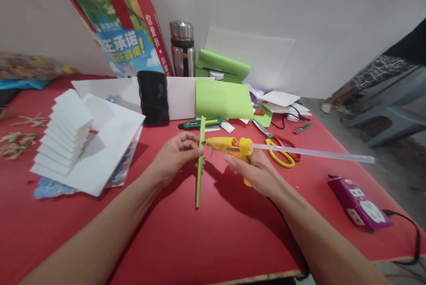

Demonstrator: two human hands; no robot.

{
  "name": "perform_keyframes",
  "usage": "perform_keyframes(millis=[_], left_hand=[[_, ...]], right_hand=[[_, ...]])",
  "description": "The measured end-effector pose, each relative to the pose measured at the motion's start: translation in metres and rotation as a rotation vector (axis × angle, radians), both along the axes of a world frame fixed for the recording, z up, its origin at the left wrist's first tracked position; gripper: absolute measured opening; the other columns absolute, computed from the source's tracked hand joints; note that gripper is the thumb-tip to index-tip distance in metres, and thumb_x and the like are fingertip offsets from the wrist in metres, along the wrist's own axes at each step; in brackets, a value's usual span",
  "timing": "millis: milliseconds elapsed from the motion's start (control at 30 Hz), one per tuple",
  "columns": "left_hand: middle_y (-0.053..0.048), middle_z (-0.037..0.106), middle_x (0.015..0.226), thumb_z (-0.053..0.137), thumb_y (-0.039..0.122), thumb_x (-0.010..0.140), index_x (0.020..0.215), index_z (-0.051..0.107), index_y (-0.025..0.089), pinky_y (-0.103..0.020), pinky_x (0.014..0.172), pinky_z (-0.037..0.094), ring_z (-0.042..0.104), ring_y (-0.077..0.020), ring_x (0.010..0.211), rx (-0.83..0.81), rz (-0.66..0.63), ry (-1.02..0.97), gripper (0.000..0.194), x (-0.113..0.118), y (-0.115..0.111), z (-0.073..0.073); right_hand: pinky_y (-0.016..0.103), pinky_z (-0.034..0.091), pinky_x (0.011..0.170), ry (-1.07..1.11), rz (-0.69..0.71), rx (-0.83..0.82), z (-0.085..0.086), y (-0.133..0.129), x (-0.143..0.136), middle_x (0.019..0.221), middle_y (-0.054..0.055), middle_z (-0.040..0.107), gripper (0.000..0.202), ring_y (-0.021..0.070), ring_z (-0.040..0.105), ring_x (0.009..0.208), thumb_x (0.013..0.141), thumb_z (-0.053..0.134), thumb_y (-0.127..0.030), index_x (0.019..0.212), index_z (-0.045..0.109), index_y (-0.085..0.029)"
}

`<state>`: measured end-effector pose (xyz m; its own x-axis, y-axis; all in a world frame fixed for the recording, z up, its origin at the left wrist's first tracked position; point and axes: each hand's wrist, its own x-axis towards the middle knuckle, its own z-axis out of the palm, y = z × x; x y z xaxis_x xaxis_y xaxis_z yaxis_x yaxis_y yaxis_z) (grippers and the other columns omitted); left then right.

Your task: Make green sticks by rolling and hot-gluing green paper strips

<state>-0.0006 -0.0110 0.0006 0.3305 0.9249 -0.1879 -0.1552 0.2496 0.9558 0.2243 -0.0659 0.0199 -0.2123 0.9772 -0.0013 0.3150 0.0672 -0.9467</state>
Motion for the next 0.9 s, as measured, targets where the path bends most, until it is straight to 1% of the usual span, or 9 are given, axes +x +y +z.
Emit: perform_keyframes(millis=[100, 233, 333, 433, 533, 667, 800, 900], left_hand=[[0.005, 0.066, 0.07, 0.087, 0.026, 0.076, 0.099, 0.057, 0.02, -0.031, 0.061, 0.057, 0.068, -0.0162, 0.061, 0.018, -0.005, -0.013, 0.038, -0.0016, 0.0027, -0.0016], [0.005, 0.065, 0.07, 0.087, 0.025, 0.075, 0.099, 0.057, 0.02, -0.031, 0.062, 0.057, 0.068, -0.0153, 0.061, 0.025, 0.002, -0.021, 0.039, -0.0027, 0.0032, -0.0022], [0.005, 0.064, 0.07, 0.087, 0.024, 0.076, 0.099, 0.057, 0.02, -0.031, 0.062, 0.058, 0.069, -0.0161, 0.061, 0.024, -0.01, -0.014, 0.038, -0.002, 0.0012, -0.0018], [0.005, 0.064, 0.07, 0.085, 0.025, 0.077, 0.1, 0.058, 0.021, -0.031, 0.06, 0.057, 0.068, -0.0157, 0.059, 0.029, -0.023, -0.007, 0.036, -0.0013, -0.0009, -0.0013], [0.005, 0.065, 0.07, 0.085, 0.026, 0.077, 0.1, 0.058, 0.021, -0.031, 0.058, 0.056, 0.067, -0.0157, 0.057, 0.026, -0.023, 0.009, 0.036, -0.0014, -0.0017, -0.0003], [0.004, 0.066, 0.07, 0.085, 0.025, 0.077, 0.099, 0.057, 0.021, -0.03, 0.056, 0.055, 0.068, -0.0169, 0.057, 0.016, -0.02, 0.019, 0.036, -0.0021, -0.0009, 0.0008], [0.005, 0.064, 0.067, 0.085, 0.025, 0.075, 0.096, 0.057, 0.021, -0.03, 0.056, 0.055, 0.068, -0.0167, 0.056, 0.015, -0.008, 0.025, 0.036, -0.002, 0.0001, 0.0003], [0.005, 0.064, 0.067, 0.085, 0.024, 0.075, 0.096, 0.057, 0.021, -0.03, 0.056, 0.055, 0.068, -0.0165, 0.055, 0.011, 0.004, 0.036, 0.035, -0.0017, -0.0002, 0.0005]], right_hand=[[0.025, 0.034, 0.053, -0.004, 0.024, 0.006, 0.0024, -0.0015, -0.0013, 0.069, -0.003, 0.051, 0.03, 0.0103, 0.044, 0.058, 0.101, 0.058, -0.044, 0.083, 0.058, -0.02], [0.025, 0.035, 0.055, -0.007, 0.037, 0.011, 0.0027, -0.0017, -0.0014, 0.071, -0.003, 0.053, 0.026, 0.0109, 0.045, 0.06, 0.102, 0.058, -0.043, 0.096, 0.065, -0.019], [0.025, 0.035, 0.055, -0.003, 0.01, 0.025, 0.0004, 0.0001, 0.0003, 0.07, -0.002, 0.053, 0.03, 0.0114, 0.045, 0.06, 0.101, 0.058, -0.046, 0.09, 0.063, -0.019], [0.025, 0.031, 0.052, 0.007, -0.019, 0.039, -0.0021, 0.0027, 0.0025, 0.067, -0.003, 0.048, 0.034, 0.0112, 0.041, 0.059, 0.101, 0.058, -0.05, 0.085, 0.06, -0.019], [0.025, 0.028, 0.051, 0.021, -0.013, 0.035, -0.0027, 0.0038, 0.0036, 0.066, -0.004, 0.044, 0.036, 0.0106, 0.036, 0.058, 0.101, 0.058, -0.051, 0.084, 0.059, -0.019], [0.025, 0.028, 0.052, 0.01, -0.009, 0.045, -0.0014, 0.0028, 0.0034, 0.066, -0.004, 0.042, 0.036, 0.0105, 0.035, 0.058, 0.101, 0.058, -0.051, 0.083, 0.058, -0.019], [0.025, 0.029, 0.052, -0.01, -0.047, 0.082, -0.0018, 0.0014, 0.0035, 0.067, -0.004, 0.042, 0.037, 0.0111, 0.035, 0.059, 0.1, 0.058, -0.053, 0.083, 0.058, -0.02], [0.025, 0.028, 0.052, -0.018, -0.043, 0.066, -0.0028, 0.001, 0.0029, 0.066, -0.004, 0.041, 0.038, 0.0111, 0.035, 0.059, 0.1, 0.058, -0.053, 0.084, 0.06, -0.019]])
